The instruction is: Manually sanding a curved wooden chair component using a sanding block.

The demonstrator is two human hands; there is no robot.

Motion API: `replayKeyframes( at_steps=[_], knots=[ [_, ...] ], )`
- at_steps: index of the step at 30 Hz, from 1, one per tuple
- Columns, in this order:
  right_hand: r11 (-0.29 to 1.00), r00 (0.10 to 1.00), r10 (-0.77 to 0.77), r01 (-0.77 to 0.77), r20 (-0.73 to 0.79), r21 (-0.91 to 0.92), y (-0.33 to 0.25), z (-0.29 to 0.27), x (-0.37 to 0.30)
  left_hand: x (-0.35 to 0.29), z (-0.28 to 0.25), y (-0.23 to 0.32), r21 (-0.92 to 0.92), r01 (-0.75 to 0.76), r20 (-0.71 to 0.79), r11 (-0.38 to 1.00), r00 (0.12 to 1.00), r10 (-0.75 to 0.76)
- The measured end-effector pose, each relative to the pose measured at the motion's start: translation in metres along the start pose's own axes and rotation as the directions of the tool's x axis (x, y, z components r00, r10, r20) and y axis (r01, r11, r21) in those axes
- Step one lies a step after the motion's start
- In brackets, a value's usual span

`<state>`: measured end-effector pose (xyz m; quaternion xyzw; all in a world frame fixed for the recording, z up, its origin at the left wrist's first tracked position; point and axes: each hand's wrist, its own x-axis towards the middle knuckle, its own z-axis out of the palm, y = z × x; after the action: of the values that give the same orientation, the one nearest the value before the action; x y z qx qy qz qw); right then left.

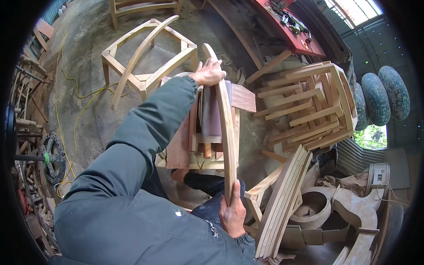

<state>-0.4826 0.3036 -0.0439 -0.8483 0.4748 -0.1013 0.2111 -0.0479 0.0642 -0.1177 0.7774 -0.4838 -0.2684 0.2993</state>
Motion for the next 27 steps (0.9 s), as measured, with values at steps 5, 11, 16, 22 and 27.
replayKeyframes(
  at_steps=[5, 11, 16, 22, 27],
  knots=[
    [0.998, 0.998, -0.062, 0.062, 0.021, -0.012, -0.021, 0.015, 0.089, 0.063, -0.007, -0.032, -0.062, 0.049, -0.032, 0.997, 0.998, -0.051],
    [0.997, 0.991, -0.056, 0.063, 0.120, -0.053, -0.054, 0.026, 0.195, 0.074, -0.006, -0.037, -0.078, 0.050, -0.031, 0.996, 0.998, -0.053],
    [0.986, 0.990, 0.003, 0.019, 0.138, -0.163, -0.066, 0.040, 0.246, 0.068, -0.010, -0.027, -0.052, 0.047, -0.026, 0.998, 0.998, -0.048],
    [0.993, 0.995, -0.029, 0.040, 0.096, -0.109, -0.044, 0.031, 0.193, 0.026, -0.009, 0.010, 0.079, 0.034, 0.046, 0.996, 0.998, -0.038],
    [0.994, 0.992, -0.110, 0.109, 0.060, 0.025, 0.003, 0.004, 0.067, -0.017, -0.005, 0.022, 0.054, 0.053, -0.002, 0.997, 0.999, -0.053]
  ],
)
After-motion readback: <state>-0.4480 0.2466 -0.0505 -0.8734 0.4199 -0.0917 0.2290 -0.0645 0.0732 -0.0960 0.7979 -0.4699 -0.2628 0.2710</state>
